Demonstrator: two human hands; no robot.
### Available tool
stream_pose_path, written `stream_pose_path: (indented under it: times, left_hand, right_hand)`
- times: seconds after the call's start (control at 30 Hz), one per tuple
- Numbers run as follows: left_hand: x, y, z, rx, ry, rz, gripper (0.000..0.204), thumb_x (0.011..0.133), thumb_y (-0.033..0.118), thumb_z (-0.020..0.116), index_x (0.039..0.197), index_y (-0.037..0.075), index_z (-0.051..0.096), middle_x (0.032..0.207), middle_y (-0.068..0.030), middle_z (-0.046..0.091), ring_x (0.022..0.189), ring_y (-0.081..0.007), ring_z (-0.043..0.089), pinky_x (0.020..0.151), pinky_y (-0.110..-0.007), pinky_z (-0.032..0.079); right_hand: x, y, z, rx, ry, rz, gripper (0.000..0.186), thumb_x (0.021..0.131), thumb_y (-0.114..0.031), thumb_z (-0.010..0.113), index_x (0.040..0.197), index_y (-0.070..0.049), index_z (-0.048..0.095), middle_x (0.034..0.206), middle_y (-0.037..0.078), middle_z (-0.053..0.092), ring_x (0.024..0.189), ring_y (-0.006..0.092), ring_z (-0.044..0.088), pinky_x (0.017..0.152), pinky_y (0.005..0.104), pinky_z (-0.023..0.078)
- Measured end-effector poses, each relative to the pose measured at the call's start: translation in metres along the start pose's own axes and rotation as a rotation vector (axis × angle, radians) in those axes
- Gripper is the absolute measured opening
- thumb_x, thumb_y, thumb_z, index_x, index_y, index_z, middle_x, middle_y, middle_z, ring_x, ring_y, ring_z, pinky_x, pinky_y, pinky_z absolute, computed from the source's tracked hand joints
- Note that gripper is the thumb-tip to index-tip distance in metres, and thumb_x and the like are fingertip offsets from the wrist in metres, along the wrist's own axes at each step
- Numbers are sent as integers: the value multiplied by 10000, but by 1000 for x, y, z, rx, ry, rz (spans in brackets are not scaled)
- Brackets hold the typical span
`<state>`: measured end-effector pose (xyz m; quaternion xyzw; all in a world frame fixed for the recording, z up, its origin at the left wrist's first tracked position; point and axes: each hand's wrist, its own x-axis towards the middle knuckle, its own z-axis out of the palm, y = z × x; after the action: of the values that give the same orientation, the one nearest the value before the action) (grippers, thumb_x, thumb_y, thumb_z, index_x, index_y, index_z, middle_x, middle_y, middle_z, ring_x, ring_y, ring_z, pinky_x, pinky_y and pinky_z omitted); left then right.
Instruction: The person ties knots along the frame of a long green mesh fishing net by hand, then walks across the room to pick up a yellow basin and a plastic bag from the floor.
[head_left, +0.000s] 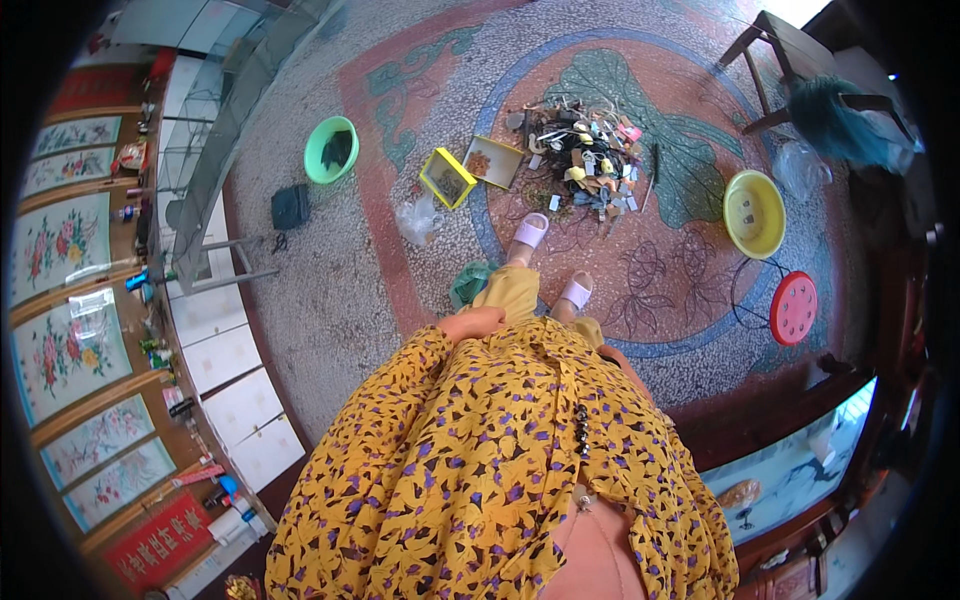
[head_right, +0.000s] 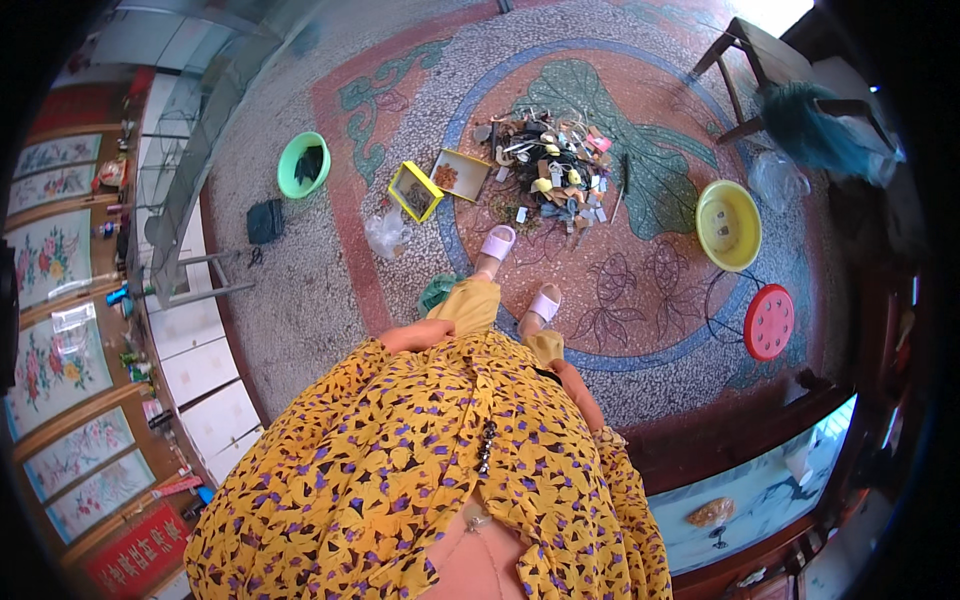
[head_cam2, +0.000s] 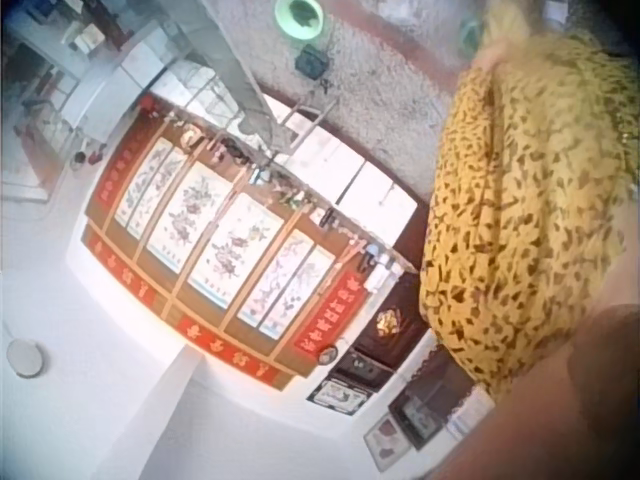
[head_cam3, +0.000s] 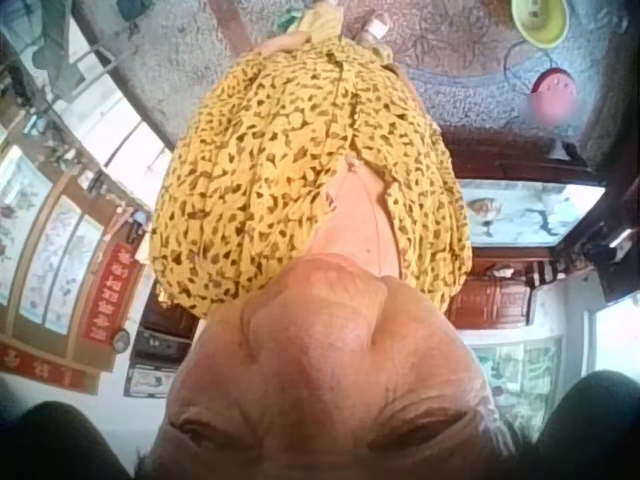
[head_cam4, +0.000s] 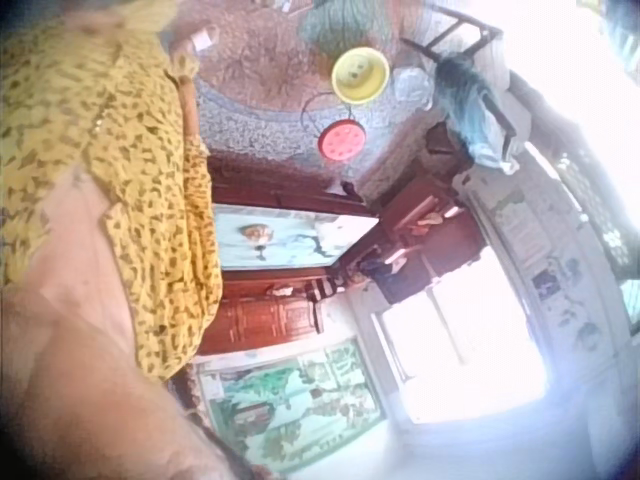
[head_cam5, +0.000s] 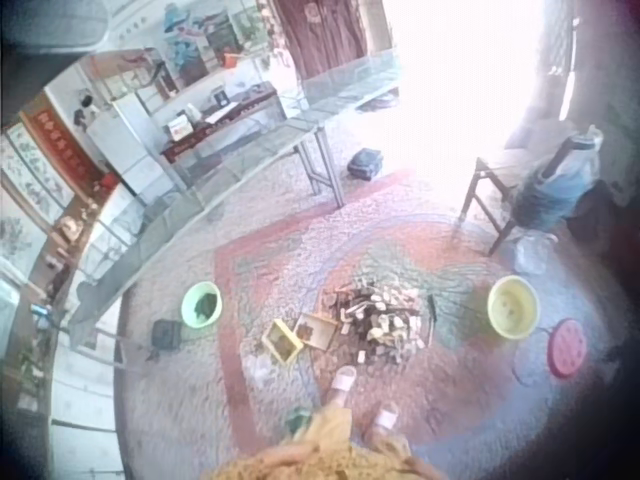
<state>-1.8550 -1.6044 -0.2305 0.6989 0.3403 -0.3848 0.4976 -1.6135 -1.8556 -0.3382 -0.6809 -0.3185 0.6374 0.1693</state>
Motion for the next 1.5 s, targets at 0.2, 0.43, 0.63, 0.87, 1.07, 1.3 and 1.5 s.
stream_pose_path:
  times: [0.2, 0.43, 0.63, 0.87, 1.07, 1.3, 1.5]
  left_hand:
    - [16, -7, 18, 16, 30, 84, 349, 849, 296, 489, 962, -26, 560, 900, -215, 605, 826, -347, 584, 702, -420, 439]
    - [49, -13, 16, -58, -21, 108, 309, 848, 265, 499, 954, -10, 589, 934, -221, 613, 869, -341, 586, 748, -410, 445]
    - [57, 25, -24, -87, -190, -111, 313, 881, 160, 409, 1073, -41, 552, 1068, -172, 598, 908, -271, 555, 825, -382, 400]
    - [66, 30, -53, -3, -258, -45, 327, 878, 175, 409, 1072, -44, 556, 1058, -172, 602, 904, -261, 556, 832, -377, 399]
    - [52, 43, -76, -311, -318, -245, 336, 875, 184, 410, 1071, -44, 559, 1050, -171, 605, 903, -257, 557, 838, -374, 398]
    - [55, 30, -91, 283, -337, 149, 327, 837, 234, 534, 1067, 5, 572, 1016, -176, 620, 937, -253, 573, 846, -366, 423]
    - [77, 25, -82, 186, -439, 87, 404, 802, 318, 607, 1057, 6, 584, 1007, -180, 628, 943, -285, 592, 814, -367, 446]
  right_hand:
    - [-13, 11, 1, 95, 0, 38, 453, 790, -405, 615, 932, 25, 617, 827, 184, 638, 777, 289, 606, 684, 359, 455]
    - [-34, -17, -12, 2, 107, 23, 461, 817, -441, 559, 942, -2, 624, 864, 192, 637, 819, 322, 609, 709, 391, 463]
    - [-43, -4, 10, 134, 263, 104, 445, 810, -448, 519, 888, -32, 655, 885, 190, 644, 833, 319, 617, 748, 382, 466]
    - [-45, -27, 24, 139, 393, 175, 385, 810, -370, 504, 941, -36, 643, 931, 200, 634, 867, 346, 605, 775, 395, 463]
    - [-46, -51, 37, 280, 436, 209, 382, 815, -354, 503, 942, -22, 642, 939, 215, 628, 889, 352, 598, 798, 398, 456]
    - [-50, -59, 56, 375, 435, 284, 471, 818, -429, 544, 930, 18, 637, 923, 216, 631, 862, 353, 599, 773, 394, 458]
    - [-71, -61, 51, 395, 502, 346, 506, 822, -437, 513, 952, 37, 630, 954, 251, 615, 914, 381, 582, 817, 400, 446]
